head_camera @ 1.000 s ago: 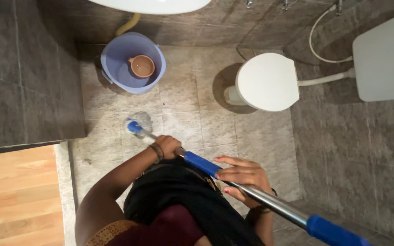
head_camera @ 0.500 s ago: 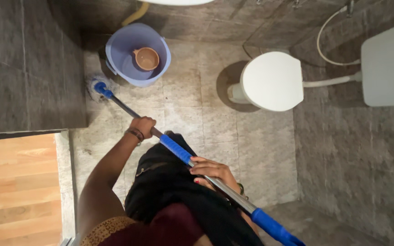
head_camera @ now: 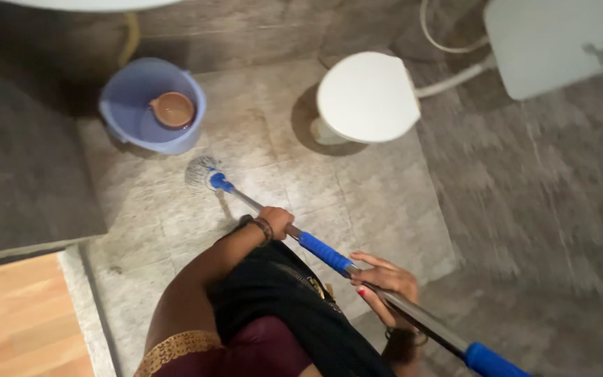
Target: The person mops the bathroom floor using a mop, cleaning the tiled area around the toilet and sink while occasionally moving a plastic bucket.
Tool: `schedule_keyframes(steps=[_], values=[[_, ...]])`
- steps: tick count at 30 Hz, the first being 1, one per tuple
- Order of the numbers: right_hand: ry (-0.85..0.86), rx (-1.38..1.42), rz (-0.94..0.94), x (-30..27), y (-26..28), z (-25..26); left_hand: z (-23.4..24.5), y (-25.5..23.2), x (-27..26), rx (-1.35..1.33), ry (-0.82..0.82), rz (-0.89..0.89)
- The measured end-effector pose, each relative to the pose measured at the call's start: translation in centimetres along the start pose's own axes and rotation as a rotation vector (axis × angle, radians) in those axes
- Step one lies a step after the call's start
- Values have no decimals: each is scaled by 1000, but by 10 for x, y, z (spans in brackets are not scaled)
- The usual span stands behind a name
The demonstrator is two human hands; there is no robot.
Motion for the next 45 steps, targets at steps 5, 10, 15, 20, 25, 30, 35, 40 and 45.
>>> schedule_keyframes(steps=[5,10,15,20,25,30,35,40,45], values=[[-216,-46,-51,-84,9,40,-50,-97,54,61,90,-167],[-310,-265,-201,-155,25,78,-101,-194,91,58,196,-329],[-162,-395,-121,-193,24,118,-140,-275,109,-38,228,-425],[-133,-210,9,-184,-2,126,-148,-286,109,-216,170,-450],[-200,-43,103,-155,-16,122,-150,-258,106,-400,87,-376],[-60,-2,248,-126,-8,111,-140,-236,99,-431,45,-359],[1,42,272,-115,11,80,-131,-204,49,-472,57,-315],[71,165,308,-97,15,48,-113,-144,-20,-473,51,-290],[128,304,243,-62,1,-9,-87,-68,-105,-506,-74,-80]])
Point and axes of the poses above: each hand's wrist, its own x-axis towards the middle knuckle, its own z-axis out of the back of the hand, y = z × x, the point moved 3 cm from there along x, towards the middle knuckle, and after that the axes turned 4 degrees about -x, right-handed, at the moved point
